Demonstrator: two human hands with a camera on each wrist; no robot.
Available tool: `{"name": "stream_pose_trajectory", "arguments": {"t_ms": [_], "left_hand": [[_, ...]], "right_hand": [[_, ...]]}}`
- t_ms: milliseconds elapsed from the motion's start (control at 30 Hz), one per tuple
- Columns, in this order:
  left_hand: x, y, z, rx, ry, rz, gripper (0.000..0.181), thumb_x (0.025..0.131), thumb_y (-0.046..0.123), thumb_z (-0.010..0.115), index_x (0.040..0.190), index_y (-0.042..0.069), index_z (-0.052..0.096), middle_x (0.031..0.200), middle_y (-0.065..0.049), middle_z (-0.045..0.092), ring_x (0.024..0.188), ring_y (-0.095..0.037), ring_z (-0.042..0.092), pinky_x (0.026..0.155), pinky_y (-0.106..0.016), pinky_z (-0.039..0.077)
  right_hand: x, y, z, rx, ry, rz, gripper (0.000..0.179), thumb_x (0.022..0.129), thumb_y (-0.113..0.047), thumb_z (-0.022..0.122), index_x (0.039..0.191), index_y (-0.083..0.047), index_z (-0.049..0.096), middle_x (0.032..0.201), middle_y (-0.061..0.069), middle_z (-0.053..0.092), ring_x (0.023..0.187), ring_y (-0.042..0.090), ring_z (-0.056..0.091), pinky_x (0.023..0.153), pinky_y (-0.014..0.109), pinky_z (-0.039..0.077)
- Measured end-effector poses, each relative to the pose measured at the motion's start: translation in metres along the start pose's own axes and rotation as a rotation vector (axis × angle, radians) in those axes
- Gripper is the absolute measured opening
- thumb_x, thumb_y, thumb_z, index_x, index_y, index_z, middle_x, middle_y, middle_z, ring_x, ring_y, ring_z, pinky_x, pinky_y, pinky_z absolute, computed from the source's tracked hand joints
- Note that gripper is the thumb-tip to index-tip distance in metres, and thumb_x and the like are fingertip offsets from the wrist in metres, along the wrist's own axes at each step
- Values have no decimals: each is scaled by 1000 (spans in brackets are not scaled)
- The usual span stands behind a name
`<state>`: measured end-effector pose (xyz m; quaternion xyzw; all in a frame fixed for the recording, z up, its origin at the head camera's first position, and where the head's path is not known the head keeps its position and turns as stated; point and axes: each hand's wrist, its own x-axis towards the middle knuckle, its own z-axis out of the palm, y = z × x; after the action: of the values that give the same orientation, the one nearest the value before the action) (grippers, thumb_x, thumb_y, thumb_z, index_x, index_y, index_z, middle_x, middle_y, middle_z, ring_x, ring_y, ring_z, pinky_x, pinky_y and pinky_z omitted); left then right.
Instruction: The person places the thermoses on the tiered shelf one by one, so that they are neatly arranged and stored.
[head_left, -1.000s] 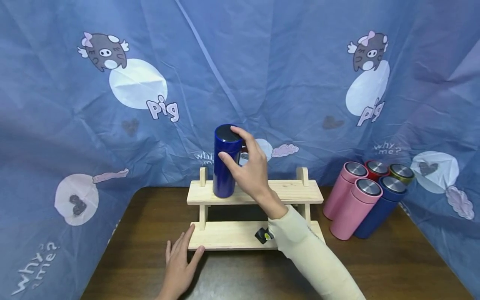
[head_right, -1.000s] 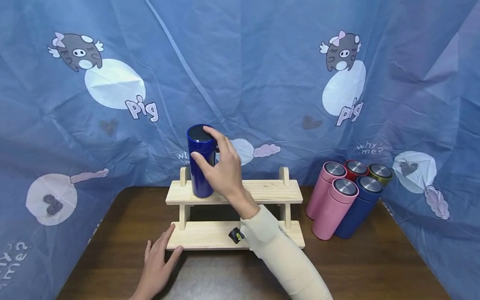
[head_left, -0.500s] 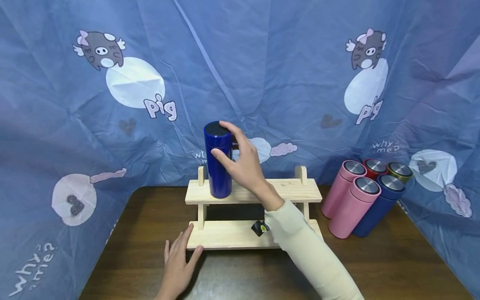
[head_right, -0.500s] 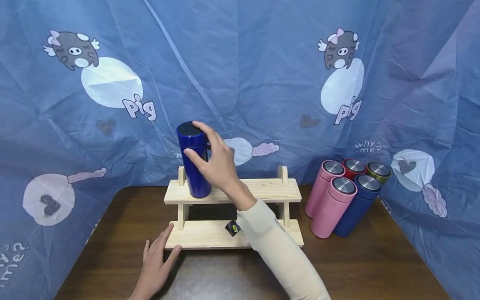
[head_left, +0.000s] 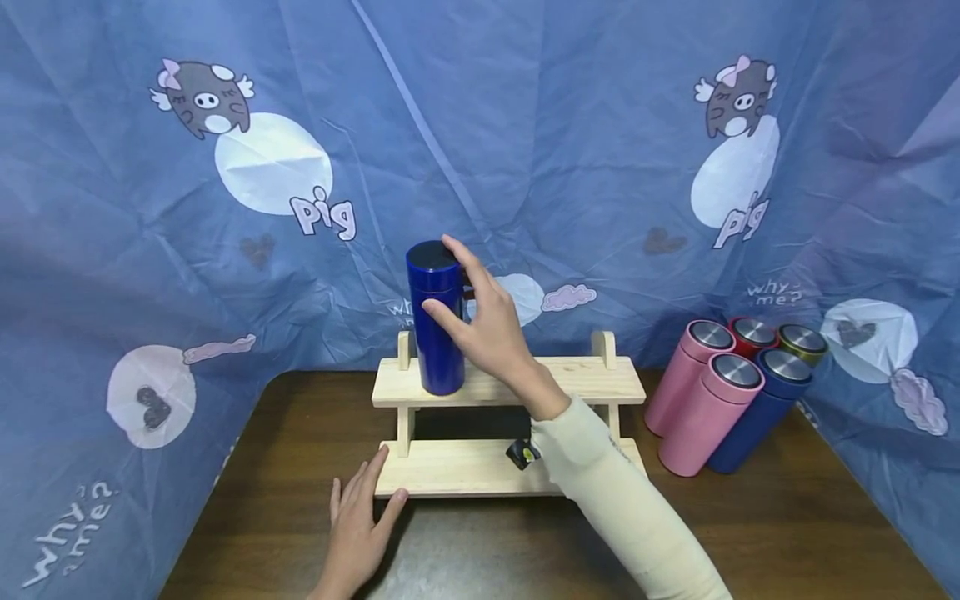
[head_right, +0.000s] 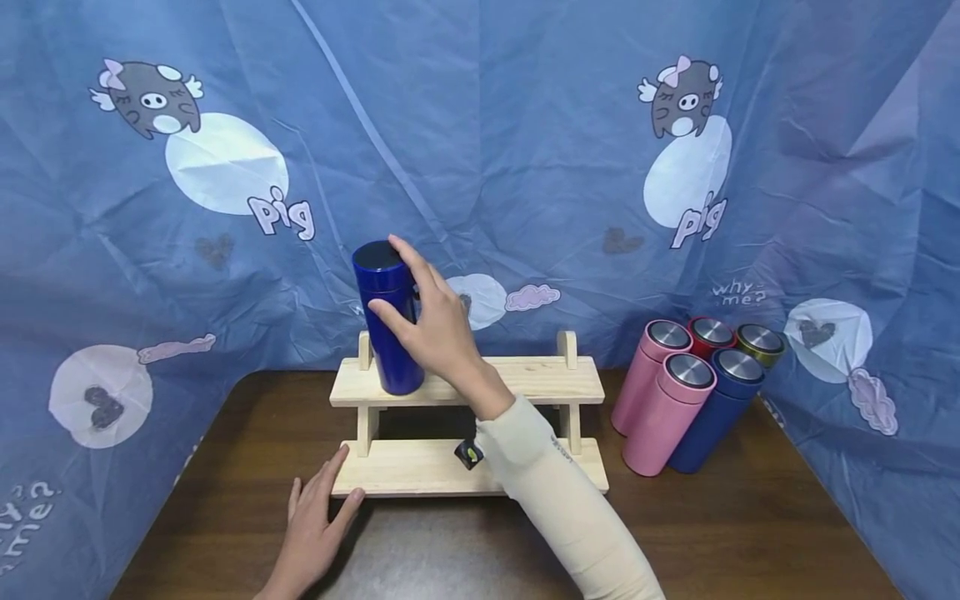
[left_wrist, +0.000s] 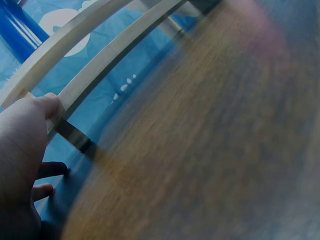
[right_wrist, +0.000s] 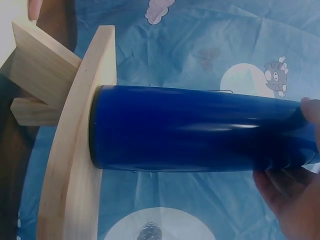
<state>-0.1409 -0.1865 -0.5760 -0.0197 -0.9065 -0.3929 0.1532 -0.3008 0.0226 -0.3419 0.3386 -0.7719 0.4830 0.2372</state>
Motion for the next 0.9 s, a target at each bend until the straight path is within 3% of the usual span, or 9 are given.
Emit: {"name": "stream_pose_trajectory", "arguments": {"t_ms": [167, 367, 633, 900], "left_hand": [[-1, 0, 0, -1, 14, 14, 67, 109, 35, 69, 169, 15, 45, 168, -23, 51, 151, -58, 47, 125, -81, 11], [1, 2, -1, -1, 8, 18, 67, 110, 35, 69, 169, 15, 45, 168, -22, 51, 152, -58, 46, 125, -82, 10], [4, 0, -2, -3, 1, 22, 67, 110, 36, 69, 169, 14, 45, 169, -20, 51, 152, -57, 46, 125, -82, 10], [1, 0, -1, 6, -16, -7, 68, 110, 37, 68, 170, 15, 44, 169, -21, 51, 153, -57, 45, 125, -82, 10]], "right_hand": [[-4, 0, -5, -7, -68, 19, 92, 106, -25, 78, 179, -23, 23, 160, 17, 60, 132, 33, 68, 106, 50, 59], [-16, 1, -13, -46, -117, 94, 100, 107, -35, 76, 181, -30, 8, 161, 17, 59, 145, 34, 61, 116, 57, 52], [-31, 5, -25, -7, -78, 118, 89, 109, -29, 72, 179, -19, 18, 160, 19, 58, 145, 36, 59, 118, 51, 51], [-45, 5, -38, -28, -30, 82, 80, 107, -24, 74, 175, -14, 33, 152, 18, 63, 142, 32, 61, 116, 54, 50]]}}
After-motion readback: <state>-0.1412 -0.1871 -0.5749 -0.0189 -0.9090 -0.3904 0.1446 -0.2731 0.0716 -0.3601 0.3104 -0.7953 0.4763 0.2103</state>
